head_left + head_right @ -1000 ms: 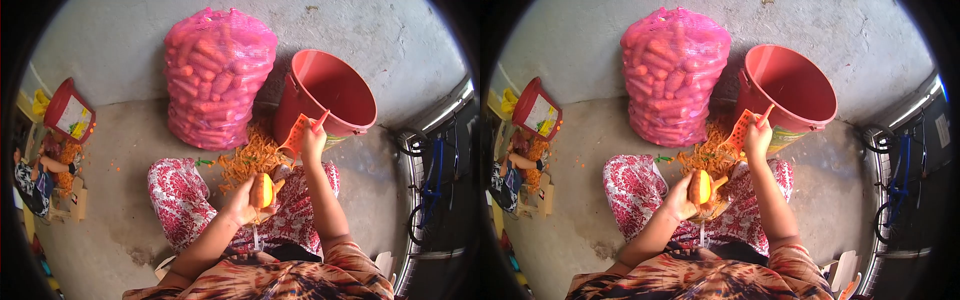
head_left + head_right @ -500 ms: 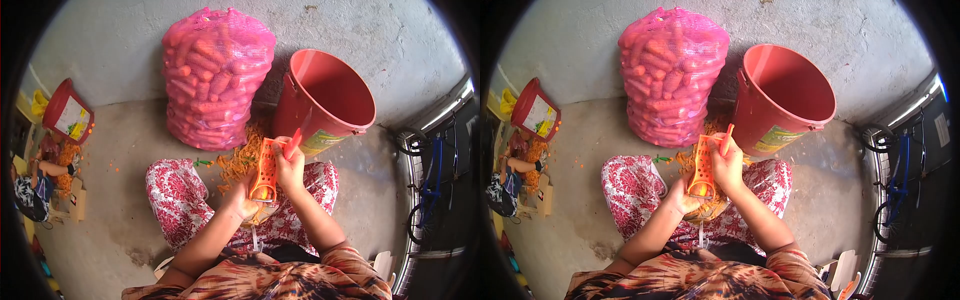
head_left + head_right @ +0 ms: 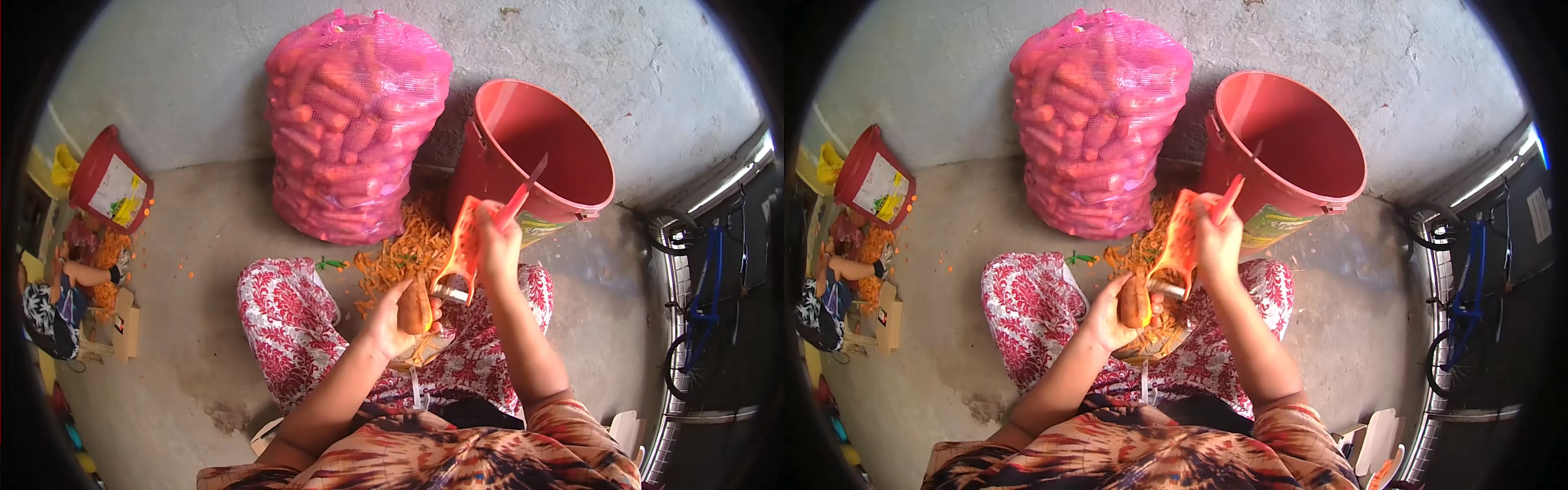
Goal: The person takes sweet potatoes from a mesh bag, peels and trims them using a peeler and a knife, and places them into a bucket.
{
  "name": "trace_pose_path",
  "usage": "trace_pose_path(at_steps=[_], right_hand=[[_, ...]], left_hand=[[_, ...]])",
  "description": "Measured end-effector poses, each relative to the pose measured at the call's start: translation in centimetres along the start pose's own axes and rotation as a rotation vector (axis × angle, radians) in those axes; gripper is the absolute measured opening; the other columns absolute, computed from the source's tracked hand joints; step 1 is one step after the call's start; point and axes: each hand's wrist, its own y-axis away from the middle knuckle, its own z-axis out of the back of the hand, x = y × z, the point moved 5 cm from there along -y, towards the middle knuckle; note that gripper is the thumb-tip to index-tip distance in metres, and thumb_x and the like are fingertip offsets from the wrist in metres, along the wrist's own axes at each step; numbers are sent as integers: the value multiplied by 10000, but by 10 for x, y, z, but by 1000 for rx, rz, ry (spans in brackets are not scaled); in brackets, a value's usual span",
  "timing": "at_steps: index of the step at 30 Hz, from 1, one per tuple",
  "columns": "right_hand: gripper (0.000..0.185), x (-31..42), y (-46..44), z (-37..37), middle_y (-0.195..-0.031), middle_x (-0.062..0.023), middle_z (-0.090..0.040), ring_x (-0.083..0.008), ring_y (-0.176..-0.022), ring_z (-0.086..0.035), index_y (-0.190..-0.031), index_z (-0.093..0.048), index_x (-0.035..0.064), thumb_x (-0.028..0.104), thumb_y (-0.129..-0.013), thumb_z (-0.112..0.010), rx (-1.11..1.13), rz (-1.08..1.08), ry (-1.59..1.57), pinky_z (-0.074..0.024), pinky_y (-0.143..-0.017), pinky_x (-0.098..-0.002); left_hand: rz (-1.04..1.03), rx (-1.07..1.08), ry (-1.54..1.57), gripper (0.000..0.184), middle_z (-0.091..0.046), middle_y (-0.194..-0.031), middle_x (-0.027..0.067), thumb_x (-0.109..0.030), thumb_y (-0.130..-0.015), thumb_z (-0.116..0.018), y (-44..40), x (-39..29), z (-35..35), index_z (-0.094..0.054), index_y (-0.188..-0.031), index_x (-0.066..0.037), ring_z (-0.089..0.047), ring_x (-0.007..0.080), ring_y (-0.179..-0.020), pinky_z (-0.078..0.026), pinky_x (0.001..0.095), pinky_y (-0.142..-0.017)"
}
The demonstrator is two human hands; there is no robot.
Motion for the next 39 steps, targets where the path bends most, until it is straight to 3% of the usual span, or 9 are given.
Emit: trace_pose_path(at_steps=[6, 16, 20, 22, 23, 27, 30, 33, 39], right_hand=[[76, 7, 41, -25, -662, 4, -516, -55, -580, -457, -835, -517, 12, 84, -814, -528, 189, 135, 139, -392, -534, -202], [61, 16, 49, -24, -647, -27, -525, -76, -606, -468, -821, -513, -9, 48, -800, -520, 208, 238, 352, -408, -560, -231], [57, -7, 13, -3, -651, 5, -505, -67, -588, -441, -792, -523, 6, 57, -809, -504, 46, 101, 195, -391, -537, -221], [84, -15, -19, 15, -628, 19, -495, -43, -537, -420, -787, -531, 16, 88, -822, -506, -152, 258, 338, -363, -485, -197], [102, -21, -27, 23, -615, 21, -492, -34, -520, -411, -791, -533, 15, 107, -828, -509, -165, 169, 283, -352, -469, -191], [142, -5, -19, 18, -588, 35, -492, -26, -482, -424, -817, -540, 20, 161, -826, -524, -97, 75, 105, -346, -436, -175], [134, 6, 7, 4, -624, 31, -509, -27, -509, -450, -841, -536, 25, 157, -819, -527, 25, 1, 60, -364, -459, -167], [159, 15, 29, -10, -696, 33, -517, -25, -598, -447, -839, -529, 26, 183, -822, -543, 100, 33, 75, -367, -535, -168], [83, 5, 37, -19, -672, 32, -500, -31, -586, -422, -857, -502, 19, 92, -827, -525, 152, 86, 97, -366, -522, -178]], left_hand=[[-44, 27, -7, 336, -590, -904, 53, -345, -884, -322, -5, -2, -9, -508, -1030, -106, -566, 210, -796, -466, 397, -656], [-36, -266, -51, 312, -583, -869, 58, -323, -881, -335, -7, 9, 1, -512, -1006, -99, -562, 208, -744, -456, 362, -635], [34, -39, -126, 341, -534, -783, 74, -363, -877, -329, -8, 15, 8, -505, -957, -82, -508, 204, -682, -414, 325, -579], [108, -60, -62, 360, -508, -753, 83, -384, -872, -330, 4, 25, -8, -498, -938, -73, -481, 202, -666, -391, 311, -561], [148, 26, 8, 385, -516, -785, 114, -401, -868, -329, 3, 27, -6, -495, -960, -67, -498, 223, -716, -415, 329, -603], [-12, -185, 95, 357, -545, -902, 129, -359, -865, -380, 8, 8, -13, -489, -1012, -53, -526, 248, -826, -449, 388, -756], [-20, -49, 33, 328, -552, -925, 121, -323, -869, -394, 2, 3, -7, -495, -1023, -52, -530, 236, -841, -449, 386, -778], [-31, 17, 46, 331, -561, -883, 113, -336, -879, -368, -2, 0, -7, -513, -1021, -75, -541, 226, -766, -463, 377, -701], [-3, 61, 12, 369, -573, -761, 91, -389, -878, -329, -6, 9, -11, -522, -969, -88, -542, 199, -645, -407, 322, -543]])
